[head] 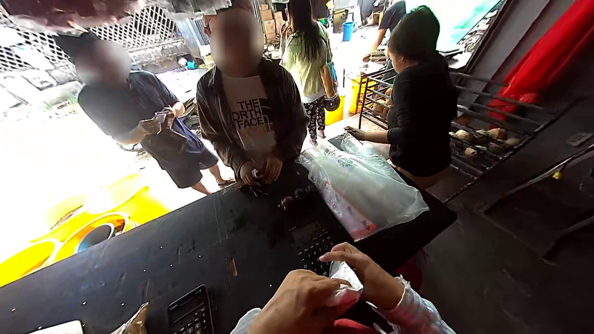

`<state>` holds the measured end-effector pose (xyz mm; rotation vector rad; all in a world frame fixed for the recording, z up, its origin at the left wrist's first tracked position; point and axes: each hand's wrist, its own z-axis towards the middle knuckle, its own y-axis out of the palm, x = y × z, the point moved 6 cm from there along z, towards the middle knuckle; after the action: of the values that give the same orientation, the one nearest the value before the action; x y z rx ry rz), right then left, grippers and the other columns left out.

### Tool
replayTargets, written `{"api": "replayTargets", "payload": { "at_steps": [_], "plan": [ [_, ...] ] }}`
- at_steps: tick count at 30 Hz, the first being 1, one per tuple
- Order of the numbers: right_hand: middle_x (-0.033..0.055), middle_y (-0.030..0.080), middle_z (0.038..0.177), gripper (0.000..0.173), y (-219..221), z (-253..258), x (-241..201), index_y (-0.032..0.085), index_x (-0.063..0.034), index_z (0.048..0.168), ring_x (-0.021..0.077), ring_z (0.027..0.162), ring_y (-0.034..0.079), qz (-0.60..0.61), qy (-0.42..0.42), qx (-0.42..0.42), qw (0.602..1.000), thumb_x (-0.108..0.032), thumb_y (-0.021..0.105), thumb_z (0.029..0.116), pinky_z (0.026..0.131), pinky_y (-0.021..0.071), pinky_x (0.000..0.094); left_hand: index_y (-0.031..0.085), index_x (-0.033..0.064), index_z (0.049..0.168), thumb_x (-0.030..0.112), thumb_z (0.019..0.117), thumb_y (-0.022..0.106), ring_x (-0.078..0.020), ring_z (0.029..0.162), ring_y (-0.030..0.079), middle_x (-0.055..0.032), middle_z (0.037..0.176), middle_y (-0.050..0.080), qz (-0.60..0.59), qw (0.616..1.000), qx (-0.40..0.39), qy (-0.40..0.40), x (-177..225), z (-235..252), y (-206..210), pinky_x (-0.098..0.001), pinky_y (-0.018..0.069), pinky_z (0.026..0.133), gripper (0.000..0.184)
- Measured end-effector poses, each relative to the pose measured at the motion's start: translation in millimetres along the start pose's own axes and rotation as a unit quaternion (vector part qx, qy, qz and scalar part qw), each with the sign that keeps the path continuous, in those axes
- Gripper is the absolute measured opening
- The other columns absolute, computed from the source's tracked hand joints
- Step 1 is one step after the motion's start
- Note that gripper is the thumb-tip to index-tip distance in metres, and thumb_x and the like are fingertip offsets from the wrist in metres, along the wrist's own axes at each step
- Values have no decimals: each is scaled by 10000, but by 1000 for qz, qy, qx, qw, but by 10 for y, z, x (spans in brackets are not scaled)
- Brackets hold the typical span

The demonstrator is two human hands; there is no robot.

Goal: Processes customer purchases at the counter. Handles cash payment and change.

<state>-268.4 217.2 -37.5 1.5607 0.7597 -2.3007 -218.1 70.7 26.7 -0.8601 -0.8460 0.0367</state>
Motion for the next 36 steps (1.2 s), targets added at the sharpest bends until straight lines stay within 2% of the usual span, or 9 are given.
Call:
{"api": "replayTargets", "payload": {
  "at_steps": [5,8,11,15,19,23,26,33,36],
  "plan": [
    [-43,655,1059,220,-322,-48,180,725,-106,907,-5,1084,570,104,-38,-12,994,-307,794,848,942,478,178,716,49,1010,197,967,659,-138,762,690,-63,830,720,-83,996,13,-32,-328,326,93,-360,565,706,164],
    [-138,691,1096,159,-1016,65,239,758,-256,999,-7,1062,622,128,-58,80,987,-299,815,857,930,536,209,639,-41,1260,290,1043,550,-31,885,667,-48,993,715,-179,974,129,-49,-750,684,-62,-238,571,809,406],
    [-166,733,1068,251,-2052,251,263,780,-348,999,-8,946,682,122,-63,256,957,-180,806,814,803,601,223,586,16,1366,328,1039,521,-105,910,654,-72,1078,670,-161,958,206,-117,-1362,1232,-160,-296,567,782,456],
    [-126,711,1032,387,-3233,875,289,631,-235,1101,33,940,682,66,-103,380,917,9,705,810,831,604,273,689,48,1256,87,964,642,-293,1204,621,-164,1276,659,16,972,197,-124,-1941,2274,57,-472,524,1003,298],
    [-19,645,1089,434,-3672,1856,653,538,-64,1204,77,991,665,-5,-70,407,911,6,689,803,836,604,325,546,3,1433,231,954,692,-422,1381,472,-247,1425,559,176,955,86,-222,-2527,2987,506,-582,315,1177,550],
    [29,658,1056,389,-3611,2529,1579,564,-17,1207,97,938,670,85,-6,363,928,62,645,834,794,596,322,772,62,1027,114,966,638,-329,1017,685,-137,952,746,169,963,82,-195,-2354,3094,534,-580,369,1113,156],
    [19,651,973,406,-3471,2611,2226,538,-58,1226,116,811,679,195,124,290,929,90,593,852,706,608,325,766,69,1032,93,998,604,-251,833,690,-103,887,705,90,987,85,-105,-2111,3029,553,-458,553,808,168],
    [-59,718,733,233,-3195,2399,2334,676,-171,864,33,629,665,181,254,-228,922,-56,541,714,594,571,236,747,27,1006,48,974,626,-225,674,653,-114,839,644,134,972,192,-23,-1988,3018,476,-365,551,562,127],
    [-35,666,828,214,-2795,2248,1906,664,-83,935,5,768,627,-25,303,-371,878,-122,464,1002,739,524,201,747,11,1038,66,988,619,-227,668,643,-121,841,632,144,969,196,-33,-2021,3098,433,-366,543,565,148]
  ]
}}
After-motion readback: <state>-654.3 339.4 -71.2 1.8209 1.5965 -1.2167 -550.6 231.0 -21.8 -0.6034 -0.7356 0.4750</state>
